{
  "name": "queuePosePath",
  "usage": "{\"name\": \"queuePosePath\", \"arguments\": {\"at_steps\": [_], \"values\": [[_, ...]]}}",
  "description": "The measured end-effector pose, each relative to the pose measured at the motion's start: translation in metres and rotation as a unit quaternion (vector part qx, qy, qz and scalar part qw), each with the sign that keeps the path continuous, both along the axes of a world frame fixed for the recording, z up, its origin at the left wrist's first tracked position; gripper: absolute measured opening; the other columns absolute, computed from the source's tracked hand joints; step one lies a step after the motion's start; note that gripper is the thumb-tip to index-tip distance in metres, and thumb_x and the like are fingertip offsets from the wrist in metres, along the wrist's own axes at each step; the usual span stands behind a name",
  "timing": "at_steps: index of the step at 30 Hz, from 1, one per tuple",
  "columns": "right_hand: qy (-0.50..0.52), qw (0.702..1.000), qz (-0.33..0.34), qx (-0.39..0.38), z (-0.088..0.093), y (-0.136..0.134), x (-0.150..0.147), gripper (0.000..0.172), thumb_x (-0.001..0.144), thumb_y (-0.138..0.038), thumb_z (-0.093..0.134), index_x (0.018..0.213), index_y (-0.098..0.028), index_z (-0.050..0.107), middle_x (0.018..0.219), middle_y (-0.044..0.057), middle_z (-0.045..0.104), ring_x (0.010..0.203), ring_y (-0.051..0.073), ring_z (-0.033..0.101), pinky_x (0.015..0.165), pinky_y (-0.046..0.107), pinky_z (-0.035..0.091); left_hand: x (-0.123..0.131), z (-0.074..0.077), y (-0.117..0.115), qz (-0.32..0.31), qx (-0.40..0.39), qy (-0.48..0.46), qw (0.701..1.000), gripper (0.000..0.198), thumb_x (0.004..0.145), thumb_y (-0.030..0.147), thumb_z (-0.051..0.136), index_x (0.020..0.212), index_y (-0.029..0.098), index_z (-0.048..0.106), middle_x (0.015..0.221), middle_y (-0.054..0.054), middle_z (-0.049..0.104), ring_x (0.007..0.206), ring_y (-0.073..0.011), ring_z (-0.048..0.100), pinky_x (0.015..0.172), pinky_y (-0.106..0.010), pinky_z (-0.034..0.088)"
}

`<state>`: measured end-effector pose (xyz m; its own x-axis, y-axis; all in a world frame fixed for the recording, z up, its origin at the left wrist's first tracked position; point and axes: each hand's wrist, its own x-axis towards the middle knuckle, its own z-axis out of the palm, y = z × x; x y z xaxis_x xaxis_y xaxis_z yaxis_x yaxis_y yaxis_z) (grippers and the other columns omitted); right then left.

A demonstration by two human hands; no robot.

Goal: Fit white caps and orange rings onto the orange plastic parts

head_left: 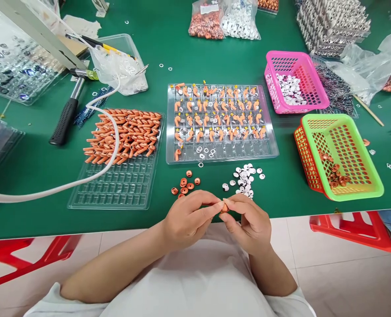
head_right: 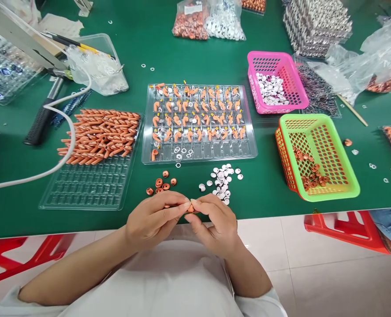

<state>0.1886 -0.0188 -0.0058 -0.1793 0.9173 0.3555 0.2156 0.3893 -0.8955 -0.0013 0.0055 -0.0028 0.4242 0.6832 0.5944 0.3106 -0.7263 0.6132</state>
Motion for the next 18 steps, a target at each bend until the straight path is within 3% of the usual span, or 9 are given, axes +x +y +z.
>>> {"name": "queuePosePath", "arguments": {"at_steps": [7, 11, 15, 18], "values": [[-0.01, 1.0, -0.009, 0.028, 0.002, 0.002, -0.001, 0.043, 0.083, -0.003, 0.065, 0.118, -0.028, 0.065, 0.092, 0.006, 0.071, 0.078, 0.018, 0.067, 0.063, 0.032, 0.057, 0.004, 0.0, -0.006, 0.013, 0.002, -0.006, 1.0, 0.028, 0.09, 0.005, 0.056, 0.115, 0.016, 0.063, 0.094, -0.01, 0.071, 0.089, -0.0188, 0.069, 0.071, -0.029, 0.061], [-0.031, 0.997, -0.024, 0.067, 0.003, 0.004, -0.001, 0.038, 0.084, -0.004, 0.065, 0.116, -0.024, 0.066, 0.088, 0.006, 0.071, 0.074, 0.017, 0.066, 0.06, 0.03, 0.057, 0.005, 0.005, -0.008, 0.02, -0.042, -0.023, 0.999, 0.028, 0.089, 0.003, 0.057, 0.113, 0.017, 0.064, 0.097, -0.01, 0.071, 0.088, -0.016, 0.07, 0.072, -0.026, 0.06], [-0.045, 0.994, -0.013, 0.098, 0.007, 0.008, 0.001, 0.037, 0.083, -0.002, 0.064, 0.116, -0.02, 0.065, 0.088, 0.008, 0.071, 0.075, 0.017, 0.065, 0.06, 0.03, 0.056, 0.004, 0.015, -0.006, 0.017, -0.19, -0.061, 0.98, 0.027, 0.089, 0.004, 0.059, 0.11, 0.02, 0.068, 0.1, -0.007, 0.073, 0.088, -0.0125, 0.071, 0.075, -0.021, 0.059], [-0.071, 0.988, 0.002, 0.138, 0.011, 0.012, 0.005, 0.039, 0.084, -0.002, 0.062, 0.119, -0.02, 0.063, 0.088, 0.009, 0.071, 0.075, 0.019, 0.065, 0.06, 0.032, 0.056, 0.002, 0.024, 0.002, 0.016, -0.405, -0.099, 0.909, 0.028, 0.087, 0.018, 0.068, 0.115, 0.018, 0.067, 0.099, -0.008, 0.073, 0.089, -0.0158, 0.072, 0.076, -0.026, 0.061]]}}
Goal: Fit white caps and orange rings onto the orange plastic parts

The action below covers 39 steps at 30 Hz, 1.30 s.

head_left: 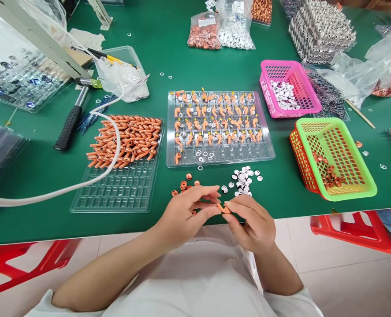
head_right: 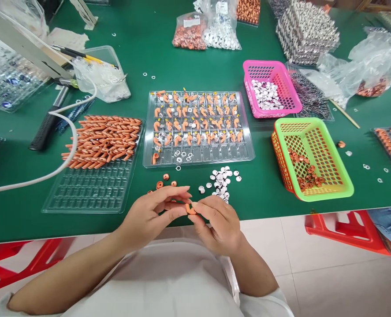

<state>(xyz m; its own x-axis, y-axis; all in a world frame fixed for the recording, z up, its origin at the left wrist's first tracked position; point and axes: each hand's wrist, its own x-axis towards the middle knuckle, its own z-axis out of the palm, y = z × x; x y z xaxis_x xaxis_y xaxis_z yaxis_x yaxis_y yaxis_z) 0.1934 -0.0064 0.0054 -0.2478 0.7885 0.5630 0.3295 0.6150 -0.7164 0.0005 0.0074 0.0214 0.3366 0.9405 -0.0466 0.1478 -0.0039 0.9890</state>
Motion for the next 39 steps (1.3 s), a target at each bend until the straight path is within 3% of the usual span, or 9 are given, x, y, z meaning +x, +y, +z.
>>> {"name": "queuePosePath", "arguments": {"at_steps": [2, 5, 8, 12, 19, 33, 36, 39], "values": [[-0.023, 0.999, 0.015, 0.032, 0.003, 0.004, 0.003, 0.04, 0.086, -0.004, 0.061, 0.123, -0.02, 0.061, 0.089, 0.009, 0.071, 0.075, 0.019, 0.065, 0.059, 0.032, 0.056, -0.001, 0.006, 0.007, -0.018, -0.154, -0.045, 0.987, 0.03, 0.083, 0.025, 0.073, 0.111, 0.016, 0.067, 0.092, -0.006, 0.073, 0.083, -0.0164, 0.071, 0.074, -0.028, 0.062], [-0.055, 0.995, 0.053, 0.07, 0.006, 0.009, 0.006, 0.046, 0.088, -0.004, 0.059, 0.132, -0.018, 0.055, 0.091, 0.011, 0.072, 0.078, 0.02, 0.065, 0.06, 0.033, 0.057, -0.002, 0.01, 0.017, -0.077, -0.32, -0.112, 0.938, 0.026, 0.078, 0.033, 0.077, 0.092, 0.014, 0.068, 0.075, -0.001, 0.07, 0.068, -0.0135, 0.069, 0.068, -0.028, 0.061], [-0.076, 0.988, 0.088, 0.1, 0.007, 0.013, 0.008, 0.053, 0.089, -0.003, 0.059, 0.139, -0.015, 0.048, 0.091, 0.012, 0.072, 0.081, 0.021, 0.067, 0.063, 0.035, 0.059, -0.003, 0.008, 0.025, -0.122, -0.407, -0.151, 0.892, 0.03, 0.072, 0.038, 0.082, 0.08, 0.013, 0.068, 0.065, 0.001, 0.068, 0.057, -0.0115, 0.067, 0.06, -0.025, 0.06], [-0.081, 0.984, 0.12, 0.107, 0.005, 0.016, 0.011, 0.056, 0.089, -0.004, 0.059, 0.142, -0.016, 0.047, 0.095, 0.012, 0.072, 0.084, 0.021, 0.067, 0.065, 0.036, 0.061, -0.004, 0.001, 0.03, -0.138, -0.471, -0.188, 0.851, 0.033, 0.063, 0.036, 0.089, 0.073, 0.013, 0.069, 0.06, 0.0, 0.069, 0.052, -0.0118, 0.066, 0.052, -0.022, 0.058], [-0.049, 0.985, 0.161, 0.047, 0.004, 0.019, 0.014, 0.056, 0.091, -0.004, 0.056, 0.144, -0.021, 0.047, 0.101, 0.012, 0.07, 0.088, 0.02, 0.067, 0.07, 0.035, 0.059, -0.004, -0.002, 0.031, -0.127, -0.48, -0.198, 0.845, 0.028, 0.06, 0.029, 0.092, 0.068, 0.011, 0.072, 0.061, -0.003, 0.072, 0.054, -0.0123, 0.068, 0.055, -0.021, 0.057], [0.026, 0.983, 0.169, -0.072, -0.002, 0.019, 0.014, 0.048, 0.091, -0.006, 0.06, 0.133, -0.03, 0.059, 0.113, 0.01, 0.065, 0.1, 0.019, 0.065, 0.082, 0.037, 0.058, -0.001, -0.007, 0.023, -0.099, -0.472, -0.24, 0.843, 0.024, 0.064, 0.028, 0.09, 0.073, 0.012, 0.073, 0.067, -0.003, 0.074, 0.065, -0.0131, 0.072, 0.058, -0.018, 0.055], [0.051, 0.981, 0.168, -0.079, -0.002, 0.02, 0.011, 0.048, 0.09, -0.005, 0.059, 0.131, -0.029, 0.061, 0.114, 0.01, 0.065, 0.101, 0.02, 0.065, 0.083, 0.038, 0.057, -0.001, -0.008, 0.022, -0.094, -0.453, -0.227, 0.857, 0.022, 0.066, 0.027, 0.089, 0.075, 0.013, 0.074, 0.069, -0.002, 0.074, 0.068, -0.0127, 0.072, 0.062, -0.019, 0.056], [0.069, 0.979, 0.164, -0.095, -0.004, 0.019, 0.01, 0.044, 0.092, -0.008, 0.057, 0.131, -0.029, 0.062, 0.114, 0.01, 0.066, 0.101, 0.02, 0.065, 0.082, 0.039, 0.058, 0.001, -0.005, 0.02, -0.066, -0.403, -0.194, 0.892, 0.021, 0.065, 0.026, 0.088, 0.075, 0.014, 0.074, 0.068, -0.001, 0.074, 0.067, -0.0121, 0.069, 0.067, -0.022, 0.056]]}}
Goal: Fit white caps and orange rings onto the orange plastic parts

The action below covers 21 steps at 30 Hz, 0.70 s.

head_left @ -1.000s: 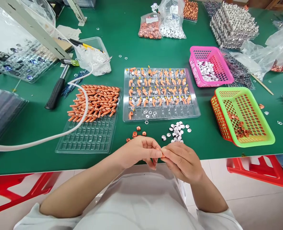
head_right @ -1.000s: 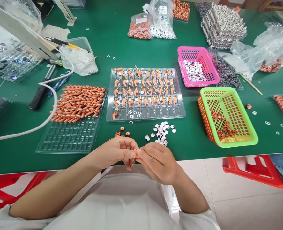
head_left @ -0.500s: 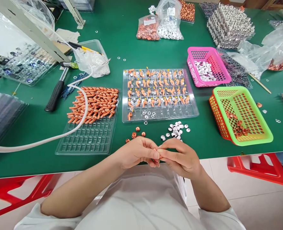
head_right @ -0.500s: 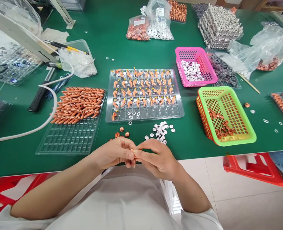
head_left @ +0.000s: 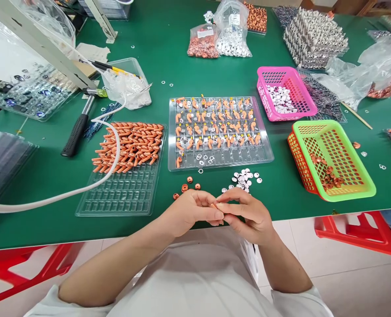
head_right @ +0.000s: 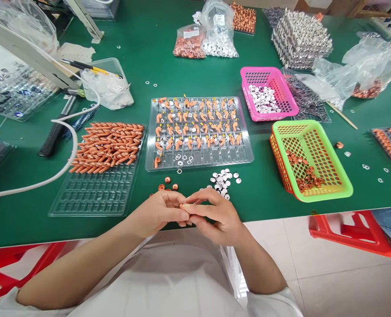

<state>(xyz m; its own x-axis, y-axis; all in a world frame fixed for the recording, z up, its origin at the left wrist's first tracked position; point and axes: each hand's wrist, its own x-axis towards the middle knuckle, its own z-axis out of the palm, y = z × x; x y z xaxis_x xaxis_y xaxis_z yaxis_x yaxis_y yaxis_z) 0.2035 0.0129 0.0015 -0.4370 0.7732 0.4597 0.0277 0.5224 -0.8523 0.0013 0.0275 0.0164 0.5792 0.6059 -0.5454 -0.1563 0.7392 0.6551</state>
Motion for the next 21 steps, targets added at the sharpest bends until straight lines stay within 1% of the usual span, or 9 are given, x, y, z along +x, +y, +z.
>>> {"name": "queuePosePath", "arguments": {"at_steps": [3, 5, 7, 9, 11, 13, 16, 19, 21], "values": [[0.019, 0.998, -0.024, -0.052, -0.004, -0.005, -0.001, 0.039, 0.094, -0.016, 0.058, 0.129, -0.031, 0.063, 0.118, 0.009, 0.065, 0.105, 0.022, 0.064, 0.084, 0.041, 0.058, 0.002, 0.007, -0.003, 0.04, 0.096, 0.076, 0.992, 0.017, 0.066, 0.024, 0.085, 0.075, 0.016, 0.074, 0.068, -0.001, 0.074, 0.064, -0.0125, 0.067, 0.065, -0.024, 0.055], [0.057, 0.99, -0.069, -0.111, -0.008, -0.011, -0.004, 0.032, 0.094, -0.022, 0.06, 0.125, -0.029, 0.066, 0.114, 0.009, 0.066, 0.1, 0.021, 0.064, 0.084, 0.041, 0.057, 0.003, 0.012, -0.005, 0.064, 0.208, 0.145, 0.965, 0.013, 0.069, 0.023, 0.082, 0.076, 0.017, 0.074, 0.072, -0.003, 0.075, 0.063, -0.0137, 0.067, 0.062, -0.024, 0.055], [0.105, 0.971, -0.101, -0.187, -0.011, -0.019, -0.01, 0.024, 0.094, -0.029, 0.063, 0.116, -0.025, 0.069, 0.101, 0.008, 0.066, 0.088, 0.019, 0.065, 0.078, 0.037, 0.058, 0.004, 0.015, -0.007, 0.075, 0.349, 0.217, 0.909, 0.008, 0.072, 0.022, 0.079, 0.076, 0.018, 0.074, 0.074, -0.004, 0.077, 0.063, -0.015, 0.068, 0.062, -0.025, 0.055], [0.141, 0.953, -0.096, -0.252, -0.013, -0.025, -0.016, 0.021, 0.091, -0.034, 0.067, 0.108, -0.023, 0.07, 0.092, 0.005, 0.066, 0.082, 0.017, 0.064, 0.073, 0.032, 0.057, 0.004, 0.014, -0.009, 0.081, 0.479, 0.261, 0.834, 0.004, 0.075, 0.021, 0.076, 0.075, 0.02, 0.073, 0.073, -0.004, 0.077, 0.064, -0.0159, 0.069, 0.064, -0.026, 0.055], [0.166, 0.936, -0.079, -0.3, -0.013, -0.03, -0.02, 0.018, 0.089, -0.032, 0.07, 0.105, -0.023, 0.07, 0.09, 0.004, 0.067, 0.08, 0.016, 0.064, 0.07, 0.029, 0.057, 0.005, 0.011, -0.01, 0.085, 0.572, 0.271, 0.77, 0.001, 0.078, 0.02, 0.074, 0.078, 0.021, 0.072, 0.071, -0.004, 0.077, 0.065, -0.0157, 0.07, 0.064, -0.025, 0.055], [0.183, 0.921, -0.07, -0.338, -0.012, -0.032, -0.021, 0.016, 0.089, -0.029, 0.07, 0.104, -0.023, 0.07, 0.089, 0.003, 0.068, 0.075, 0.014, 0.065, 0.067, 0.026, 0.058, 0.005, 0.008, -0.011, 0.085, 0.631, 0.267, 0.723, 0.003, 0.081, 0.019, 0.071, 0.084, 0.021, 0.072, 0.072, -0.004, 0.077, 0.065, -0.0153, 0.07, 0.063, -0.024, 0.055], [0.189, 0.901, -0.042, -0.388, -0.01, -0.03, -0.017, 0.018, 0.087, -0.028, 0.072, 0.105, -0.022, 0.071, 0.085, 0.002, 0.069, 0.066, 0.011, 0.064, 0.061, 0.024, 0.058, 0.004, 0.003, -0.013, 0.074, 0.687, 0.258, 0.675, 0.01, 0.085, 0.015, 0.066, 0.092, 0.021, 0.069, 0.074, -0.005, 0.076, 0.066, -0.0154, 0.07, 0.063, -0.024, 0.056], [0.198, 0.883, 0.0, -0.425, -0.01, -0.025, -0.012, 0.019, 0.086, -0.028, 0.074, 0.103, -0.021, 0.073, 0.085, 0.002, 0.069, 0.064, 0.011, 0.065, 0.057, 0.024, 0.06, 0.003, 0.001, -0.014, 0.069, 0.716, 0.246, 0.649, 0.014, 0.086, 0.013, 0.065, 0.098, 0.02, 0.067, 0.075, -0.007, 0.076, 0.066, -0.016, 0.07, 0.064, -0.026, 0.058], [0.21, 0.876, 0.013, -0.435, -0.011, -0.023, -0.01, 0.016, 0.083, -0.026, 0.076, 0.099, -0.021, 0.075, 0.084, 0.001, 0.068, 0.063, 0.01, 0.065, 0.055, 0.023, 0.06, 0.002, 0.0, -0.015, 0.062, 0.721, 0.242, 0.646, 0.017, 0.086, 0.012, 0.064, 0.101, 0.019, 0.067, 0.076, -0.007, 0.076, 0.068, -0.0167, 0.07, 0.064, -0.026, 0.058]]}}
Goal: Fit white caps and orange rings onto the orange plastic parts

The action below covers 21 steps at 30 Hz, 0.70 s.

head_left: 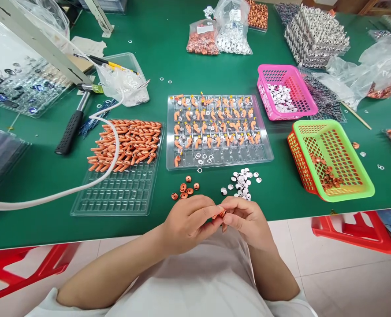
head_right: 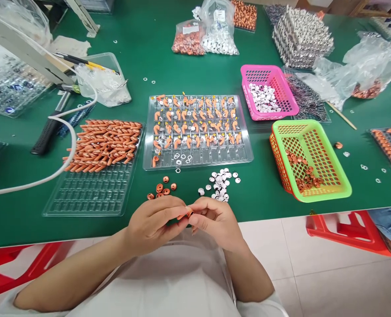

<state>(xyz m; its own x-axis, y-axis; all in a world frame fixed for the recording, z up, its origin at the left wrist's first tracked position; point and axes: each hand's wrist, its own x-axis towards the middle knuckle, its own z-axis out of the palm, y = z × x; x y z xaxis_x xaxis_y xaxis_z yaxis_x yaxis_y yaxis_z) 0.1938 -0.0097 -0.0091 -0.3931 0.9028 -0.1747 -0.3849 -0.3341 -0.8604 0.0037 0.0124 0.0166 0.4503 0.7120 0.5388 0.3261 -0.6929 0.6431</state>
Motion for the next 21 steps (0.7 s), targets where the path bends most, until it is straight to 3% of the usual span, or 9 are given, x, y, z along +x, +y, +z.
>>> {"name": "queuePosePath", "arguments": {"at_steps": [5, 10, 17, 21], "values": [[0.006, 1.0, -0.003, -0.01, -0.0026, 0.0024, 0.0013, 0.014, 0.078, -0.023, 0.08, 0.092, -0.02, 0.078, 0.08, 0.002, 0.067, 0.064, 0.011, 0.065, 0.052, 0.022, 0.061, -0.0031, -0.0025, -0.0017, -0.038, -0.028, 0.021, 0.999, 0.02, 0.089, 0.013, 0.06, 0.106, 0.021, 0.067, 0.082, -0.008, 0.077, 0.075, -0.0182, 0.072, 0.072, -0.03, 0.061], [0.012, 0.999, -0.03, 0.019, -0.0043, 0.0023, -0.0009, 0.013, 0.077, -0.023, 0.081, 0.09, -0.022, 0.079, 0.078, 0.003, 0.068, 0.065, 0.012, 0.066, 0.05, 0.022, 0.06, -0.0044, -0.0045, 0.0007, -0.067, 0.004, -0.008, 0.998, 0.03, 0.089, 0.008, 0.057, 0.117, 0.019, 0.062, 0.087, -0.009, 0.078, 0.078, -0.0182, 0.073, 0.074, -0.03, 0.062], [-0.023, 0.991, -0.069, 0.11, -0.0026, -0.0009, -0.0043, 0.014, 0.083, -0.023, 0.076, 0.097, -0.023, 0.077, 0.081, 0.003, 0.069, 0.065, 0.013, 0.066, 0.05, 0.024, 0.061, -0.0063, -0.0052, -0.0005, -0.068, -0.028, -0.024, 0.997, 0.036, 0.09, 0.006, 0.054, 0.122, 0.021, 0.061, 0.092, -0.008, 0.079, 0.084, -0.0186, 0.075, 0.078, -0.031, 0.062], [-0.12, 0.968, -0.098, 0.199, 0.0012, -0.001, -0.0025, 0.013, 0.087, -0.021, 0.072, 0.099, -0.023, 0.075, 0.079, 0.003, 0.07, 0.063, 0.012, 0.064, 0.053, 0.024, 0.057, -0.0044, -0.0042, -0.0033, -0.07, -0.074, -0.069, 0.992, 0.043, 0.089, 0.006, 0.06, 0.129, 0.022, 0.058, 0.095, -0.01, 0.079, 0.09, -0.0196, 0.074, 0.079, -0.031, 0.061]]}}
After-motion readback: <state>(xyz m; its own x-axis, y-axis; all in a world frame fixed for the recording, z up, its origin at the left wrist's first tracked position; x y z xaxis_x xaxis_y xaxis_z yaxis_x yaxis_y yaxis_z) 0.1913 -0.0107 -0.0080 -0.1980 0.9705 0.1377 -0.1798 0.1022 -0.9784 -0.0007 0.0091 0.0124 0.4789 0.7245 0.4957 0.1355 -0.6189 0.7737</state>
